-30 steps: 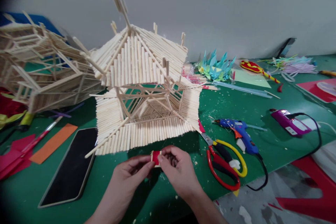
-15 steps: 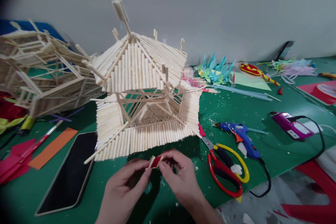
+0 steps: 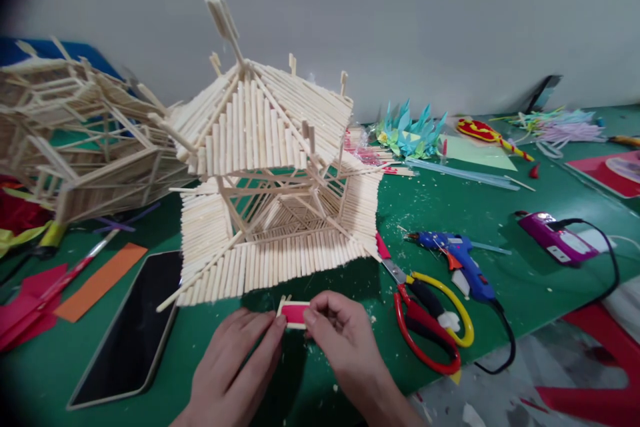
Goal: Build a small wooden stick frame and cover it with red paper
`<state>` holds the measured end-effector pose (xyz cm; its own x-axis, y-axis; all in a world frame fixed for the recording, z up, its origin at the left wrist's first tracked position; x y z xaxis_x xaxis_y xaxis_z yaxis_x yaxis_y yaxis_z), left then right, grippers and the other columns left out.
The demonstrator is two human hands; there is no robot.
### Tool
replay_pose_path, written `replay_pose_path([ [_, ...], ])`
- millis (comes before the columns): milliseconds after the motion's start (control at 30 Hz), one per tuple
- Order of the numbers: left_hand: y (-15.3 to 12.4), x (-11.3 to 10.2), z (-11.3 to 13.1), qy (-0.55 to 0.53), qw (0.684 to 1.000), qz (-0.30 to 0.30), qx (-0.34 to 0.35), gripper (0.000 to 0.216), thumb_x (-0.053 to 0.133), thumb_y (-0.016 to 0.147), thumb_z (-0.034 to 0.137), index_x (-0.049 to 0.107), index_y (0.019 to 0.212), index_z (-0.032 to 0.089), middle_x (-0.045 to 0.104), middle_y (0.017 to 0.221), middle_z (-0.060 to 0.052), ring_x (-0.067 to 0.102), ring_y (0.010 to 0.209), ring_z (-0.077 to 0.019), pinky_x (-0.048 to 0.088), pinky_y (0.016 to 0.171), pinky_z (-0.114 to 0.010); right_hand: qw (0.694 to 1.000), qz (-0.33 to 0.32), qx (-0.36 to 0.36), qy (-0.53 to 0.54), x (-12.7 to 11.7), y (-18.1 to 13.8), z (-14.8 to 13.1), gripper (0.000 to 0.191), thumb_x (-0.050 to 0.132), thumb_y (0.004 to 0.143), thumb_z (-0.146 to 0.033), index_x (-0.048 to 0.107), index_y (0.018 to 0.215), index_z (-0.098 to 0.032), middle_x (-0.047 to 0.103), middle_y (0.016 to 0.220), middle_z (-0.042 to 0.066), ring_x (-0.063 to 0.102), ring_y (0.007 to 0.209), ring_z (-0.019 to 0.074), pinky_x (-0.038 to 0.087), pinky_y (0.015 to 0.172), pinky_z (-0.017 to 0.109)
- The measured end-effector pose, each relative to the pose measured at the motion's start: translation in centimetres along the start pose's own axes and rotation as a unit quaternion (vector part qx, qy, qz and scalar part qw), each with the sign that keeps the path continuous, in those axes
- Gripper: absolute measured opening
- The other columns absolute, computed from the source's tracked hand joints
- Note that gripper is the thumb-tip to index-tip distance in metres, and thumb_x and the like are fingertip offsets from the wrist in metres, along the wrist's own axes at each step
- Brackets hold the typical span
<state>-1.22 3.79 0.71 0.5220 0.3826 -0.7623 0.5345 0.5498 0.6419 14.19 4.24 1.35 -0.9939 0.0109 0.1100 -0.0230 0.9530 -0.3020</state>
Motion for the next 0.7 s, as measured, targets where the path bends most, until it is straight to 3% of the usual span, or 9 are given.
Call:
replay_pose_path([
  [267,-0.9,0.8,0.1,-0.091,0.995,0.015,-0.048,0.038,0.052,0.071,0.003,0.051,0.108,0.011,0.063,0.092,-0.013,0.056,0.089,-0.0231,0.046,0.076,-0.037,1.000,0.010,0.011,-0.027,-0.1,0.5,-0.2,0.022,0.058,0.066,-0.035,0.051,0.058,-0.015,0.046,0.048,-0.004,0.038,0.045,0.0079,0.029,0.044,0.019],
  [367,-0.2,0.2,0.0,-0.146,0.969,0.039,-0.198,0.035,0.056,0.066,0.004,0.056,0.100,0.014,0.064,0.088,-0.009,0.058,0.082,-0.0208,0.048,0.073,-0.031,0.999,0.013,0.009,-0.038,-0.2,0.6,-0.2,0.022,0.057,0.066,-0.035,0.051,0.058,-0.015,0.045,0.048,-0.004,0.038,0.046,0.0083,0.029,0.045,0.019],
  [433,0.5,-0.2,-0.1,-0.230,0.920,0.002,-0.319,0.023,0.056,0.067,0.010,0.061,0.089,0.016,0.064,0.083,-0.007,0.059,0.079,-0.0204,0.048,0.069,-0.029,0.999,0.004,0.001,-0.049,-0.4,0.6,-0.1,0.020,0.055,0.068,-0.034,0.050,0.059,-0.016,0.044,0.050,-0.004,0.038,0.047,0.0089,0.029,0.045,0.020],
  [533,1.5,-0.4,-0.4,-0.412,0.773,-0.058,-0.479,0.012,0.053,0.072,0.020,0.062,0.079,0.016,0.065,0.076,-0.006,0.060,0.069,-0.0181,0.048,0.061,-0.027,0.996,-0.025,-0.016,-0.081,-0.5,0.6,0.0,0.018,0.051,0.071,-0.031,0.048,0.060,-0.017,0.040,0.051,-0.005,0.035,0.049,0.0090,0.026,0.045,0.020],
  [633,2.2,-0.1,-0.6,-0.498,0.655,-0.077,-0.563,0.012,0.060,0.068,0.025,0.062,0.075,0.016,0.064,0.067,-0.002,0.056,0.062,-0.0141,0.044,0.058,-0.023,0.991,-0.049,-0.032,-0.122,-0.5,0.5,0.0,0.016,0.049,0.072,-0.027,0.047,0.060,-0.017,0.035,0.051,-0.005,0.030,0.048,0.0086,0.023,0.043,0.020],
  [700,2.4,0.1,-0.6,-0.524,0.613,-0.067,-0.587,0.010,0.064,0.065,0.024,0.062,0.070,0.016,0.061,0.062,0.001,0.053,0.058,-0.0111,0.041,0.056,-0.020,0.989,-0.054,-0.036,-0.136,-0.5,0.4,0.0,0.015,0.048,0.072,-0.025,0.046,0.061,-0.017,0.034,0.051,-0.006,0.029,0.046,0.0083,0.022,0.042,0.020],
])
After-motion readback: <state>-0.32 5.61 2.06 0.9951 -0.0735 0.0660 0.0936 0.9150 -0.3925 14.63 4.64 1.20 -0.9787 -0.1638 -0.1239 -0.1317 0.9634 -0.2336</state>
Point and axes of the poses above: each hand's wrist, its own y-axis towards the middle knuckle, its own x-axis out of the palm, z = x × y, the point moved 1 cm from there along y, towards the middle knuckle
